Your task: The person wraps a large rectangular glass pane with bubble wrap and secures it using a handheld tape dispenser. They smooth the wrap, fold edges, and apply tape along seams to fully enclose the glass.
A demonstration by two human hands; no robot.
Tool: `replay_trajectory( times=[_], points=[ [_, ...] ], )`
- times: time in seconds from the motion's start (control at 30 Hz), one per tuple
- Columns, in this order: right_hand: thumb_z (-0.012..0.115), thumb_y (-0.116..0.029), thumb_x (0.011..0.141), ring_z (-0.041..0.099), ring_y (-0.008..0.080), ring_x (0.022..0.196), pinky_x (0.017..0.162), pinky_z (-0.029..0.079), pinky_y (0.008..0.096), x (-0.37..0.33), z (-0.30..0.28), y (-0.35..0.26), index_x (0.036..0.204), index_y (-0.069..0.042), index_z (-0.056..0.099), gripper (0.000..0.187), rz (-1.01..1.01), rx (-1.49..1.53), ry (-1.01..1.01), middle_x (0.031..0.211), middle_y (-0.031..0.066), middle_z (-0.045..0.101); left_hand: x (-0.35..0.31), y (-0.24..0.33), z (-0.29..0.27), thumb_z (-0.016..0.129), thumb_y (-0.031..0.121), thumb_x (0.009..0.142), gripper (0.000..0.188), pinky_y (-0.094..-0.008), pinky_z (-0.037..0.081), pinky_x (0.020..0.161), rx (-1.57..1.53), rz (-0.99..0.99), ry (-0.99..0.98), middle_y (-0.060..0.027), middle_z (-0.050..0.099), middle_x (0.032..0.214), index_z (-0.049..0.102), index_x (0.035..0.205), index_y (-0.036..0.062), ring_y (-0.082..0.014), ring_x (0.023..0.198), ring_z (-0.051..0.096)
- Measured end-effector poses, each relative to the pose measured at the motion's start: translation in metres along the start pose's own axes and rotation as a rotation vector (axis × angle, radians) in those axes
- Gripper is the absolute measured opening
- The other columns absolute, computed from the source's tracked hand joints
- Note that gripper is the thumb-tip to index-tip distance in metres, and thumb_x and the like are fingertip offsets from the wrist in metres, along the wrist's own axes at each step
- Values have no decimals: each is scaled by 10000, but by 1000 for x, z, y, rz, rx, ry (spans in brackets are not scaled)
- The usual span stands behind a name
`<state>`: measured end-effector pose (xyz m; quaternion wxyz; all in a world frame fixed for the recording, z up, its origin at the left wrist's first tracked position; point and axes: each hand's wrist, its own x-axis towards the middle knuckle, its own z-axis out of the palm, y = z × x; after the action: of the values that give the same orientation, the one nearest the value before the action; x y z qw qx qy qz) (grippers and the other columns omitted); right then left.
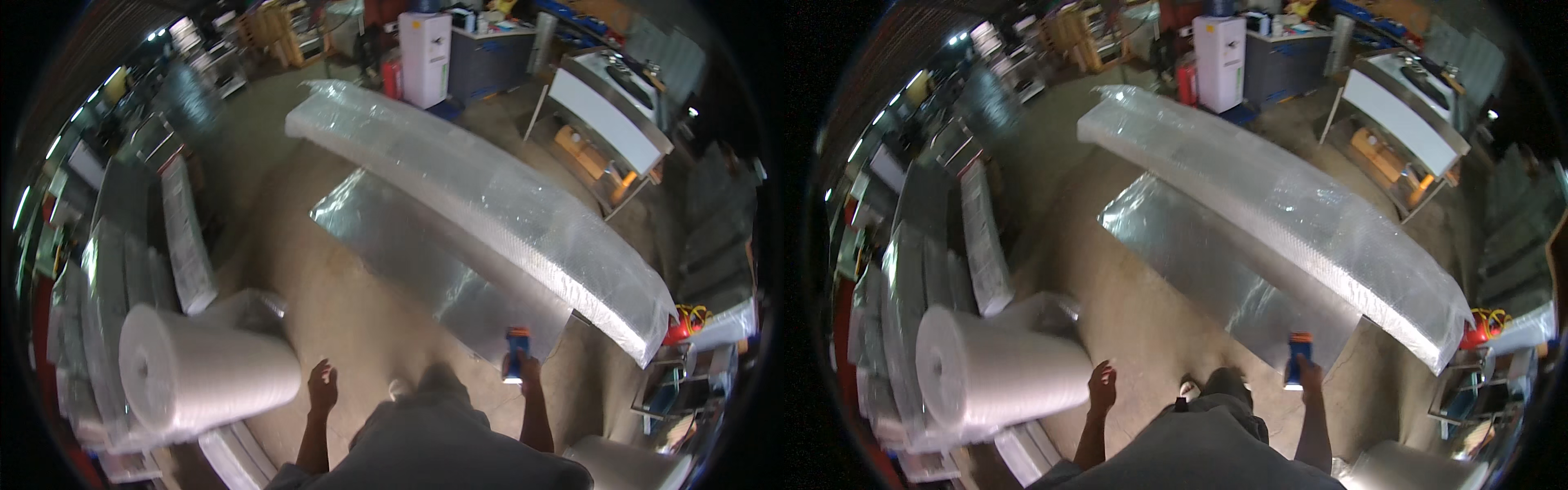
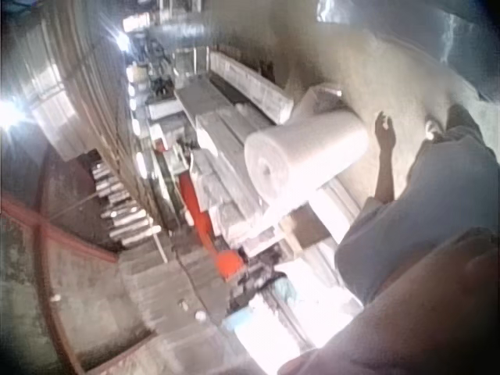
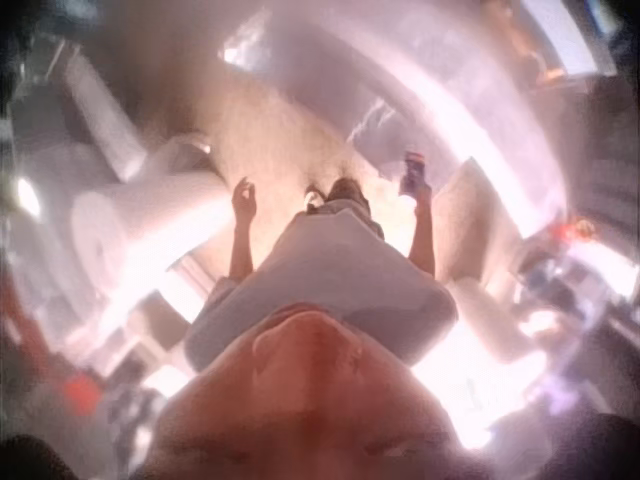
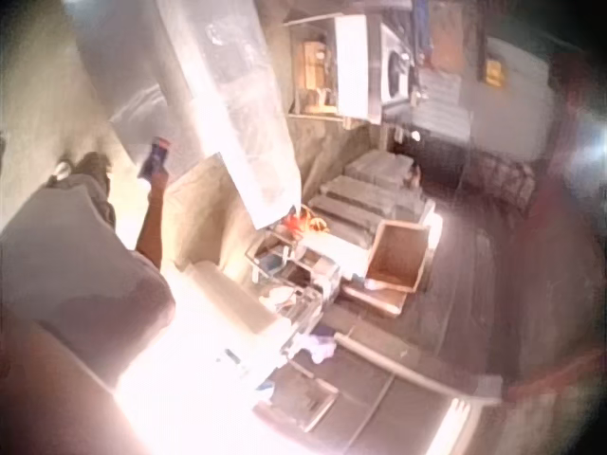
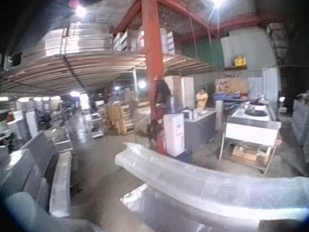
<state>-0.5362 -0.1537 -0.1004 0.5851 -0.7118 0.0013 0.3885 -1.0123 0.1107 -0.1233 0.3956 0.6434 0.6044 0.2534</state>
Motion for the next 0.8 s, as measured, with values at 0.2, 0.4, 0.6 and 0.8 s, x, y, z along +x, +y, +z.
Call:
replay_trajectory(
  times=[0.2, 0.4, 0.6, 0.8],
  points=[
    [747, -454, 892, 703, 284, 755, 694, 549, 434, 44, 218, -17, 1000, 66, 655, 539, -230, -541, 179, 839, 190, 710, 185, 6, -82, 690, 177, 955, 470, -428, 515, 967, 131, 204, -38, -186, 669, 1205, 573, 1385, 28, -317, 1102, 651],
    [693, -427, 933, 711, 406, 916, 785, 538, 498, 121, 427, -54, 1153, 6, 567, 503, -350, -677, 358, 981, 238, 714, 358, -24, -133, 702, 180, 934, 566, -440, 498, 996, 273, 192, -71, -213, 658, 1211, 519, 1432, -17, -335, 1115, 639],
    [655, -436, 961, 629, 515, 1043, 869, 488, 589, 189, 593, -67, 1203, 15, 448, 552, -301, -626, 418, 1125, 326, 632, 485, -31, -207, 691, 202, 931, 582, -431, 488, 1021, 163, 26, -101, -235, 645, 1269, 521, 1432, -42, -344, 1161, 635],
    [601, -493, 980, 617, 546, 1027, 860, 486, 593, 236, 681, -64, 1258, 24, 426, 613, -275, -676, 785, 1125, 345, 632, 693, 8, -250, 681, 270, 961, 601, -463, 443, 1074, 135, 183, -110, -252, 593, 1357, 500, 1454, -23, -384, 1242, 579]
  ],
)
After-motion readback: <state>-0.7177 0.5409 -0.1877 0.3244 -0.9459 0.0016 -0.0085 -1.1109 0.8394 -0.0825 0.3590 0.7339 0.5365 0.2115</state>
